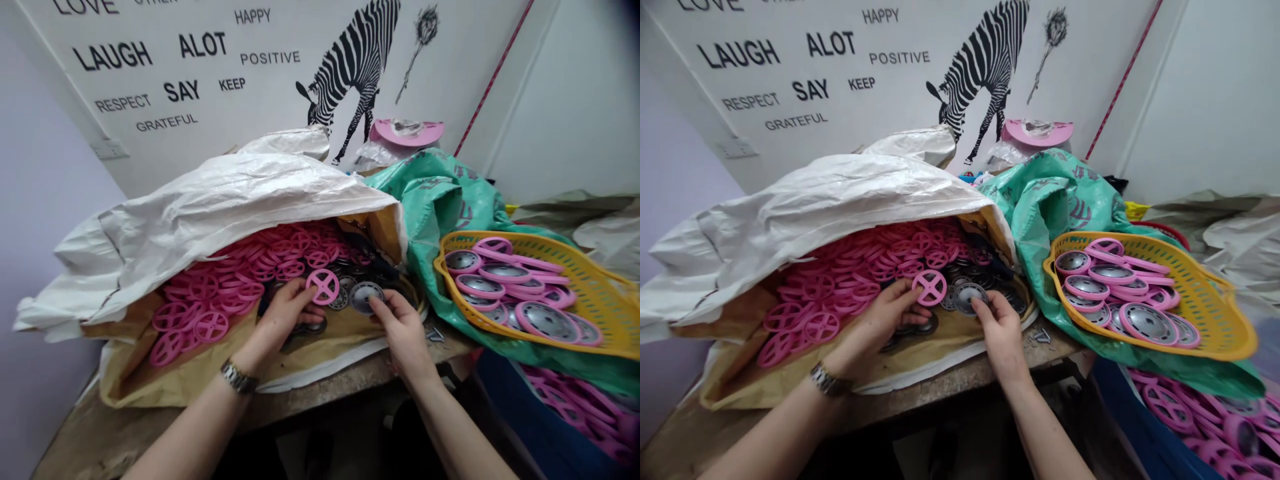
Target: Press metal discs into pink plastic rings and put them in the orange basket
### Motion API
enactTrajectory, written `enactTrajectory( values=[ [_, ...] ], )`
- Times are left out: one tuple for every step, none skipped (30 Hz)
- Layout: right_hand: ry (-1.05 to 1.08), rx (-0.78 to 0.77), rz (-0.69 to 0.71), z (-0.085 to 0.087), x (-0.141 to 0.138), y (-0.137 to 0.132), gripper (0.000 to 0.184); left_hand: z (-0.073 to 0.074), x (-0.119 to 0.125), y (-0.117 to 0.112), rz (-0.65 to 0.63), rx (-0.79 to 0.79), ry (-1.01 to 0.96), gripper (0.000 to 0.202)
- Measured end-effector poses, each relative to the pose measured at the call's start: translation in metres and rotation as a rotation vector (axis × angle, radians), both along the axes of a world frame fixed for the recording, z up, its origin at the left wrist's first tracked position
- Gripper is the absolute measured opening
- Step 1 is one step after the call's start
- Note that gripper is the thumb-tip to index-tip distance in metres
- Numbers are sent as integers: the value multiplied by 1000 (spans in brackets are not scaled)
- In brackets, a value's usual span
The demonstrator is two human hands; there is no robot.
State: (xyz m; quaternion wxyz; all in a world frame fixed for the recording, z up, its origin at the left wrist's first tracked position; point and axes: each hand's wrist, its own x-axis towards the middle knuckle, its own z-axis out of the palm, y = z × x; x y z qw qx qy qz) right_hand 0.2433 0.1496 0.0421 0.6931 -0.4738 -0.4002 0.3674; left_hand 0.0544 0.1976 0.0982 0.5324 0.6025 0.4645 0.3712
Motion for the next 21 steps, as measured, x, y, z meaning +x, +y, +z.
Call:
enactTrajectory(
  values=[
    [7, -12, 16, 2, -2, -3, 29, -2, 0, -13, -2, -51, -56, 36],
    [1, -19, 37, 3, -4, -7, 30, -4, 1, -25, -3, -97, -113, 37],
    [-16, -23, 59, 3, -6, -11, 30, -7, 2, -36, -4, -139, -168, 38],
    [-41, -23, 80, 3, -8, -15, 29, -9, 3, -46, -4, -169, -215, 39],
    [-68, -21, 97, 3, -10, -20, 27, -12, 4, -55, -4, -186, -248, 40],
    [-96, -23, 113, 3, -13, -24, 26, -14, 5, -63, -4, -188, -263, 41],
    [-124, -29, 129, 2, -15, -29, 26, -16, 6, -70, -2, -188, -271, 42],
    [-152, -39, 152, 2, -16, -33, 26, -17, 7, -76, 0, -184, -275, 43],
    [-180, -54, 183, 2, -17, -37, 27, -18, 7, -81, 1, -176, -278, 43],
    [-206, -70, 215, 2, -18, -42, 29, -19, 8, -85, 2, -165, -279, 43],
    [-226, -83, 246, 3, -19, -46, 32, -19, 8, -88, 0, -155, -279, 42],
    [-240, -91, 270, 4, -20, -50, 34, -20, 8, -91, -5, -146, -278, 41],
    [-246, -93, 283, 5, -20, -54, 36, -21, 8, -94, -12, -142, -275, 39],
    [-245, -92, 290, 6, -21, -58, 36, -22, 8, -97, -18, -141, -274, 38],
    [-236, -88, 293, 7, -21, -61, 35, -23, 8, -99, -22, -142, -274, 37],
    [-220, -83, 302, 8, -22, -65, 33, -25, 9, -102, -24, -140, -276, 36],
    [-200, -81, 319, 9, -22, -68, 31, -27, 9, -105, -25, -135, -280, 35],
    [-178, -80, 345, 10, -22, -70, 29, -29, 9, -107, -26, -128, -285, 34],
    [-157, -79, 374, 11, -21, -73, 26, -32, 9, -110, -29, -122, -291, 33],
    [-140, -81, 401, 12, -20, -75, 23, -35, 9, -113, -33, -118, -296, 33],
    [-129, -85, 419, 12, -19, -77, 21, -37, 9, -116, -39, -115, -296, 32]
  ],
)
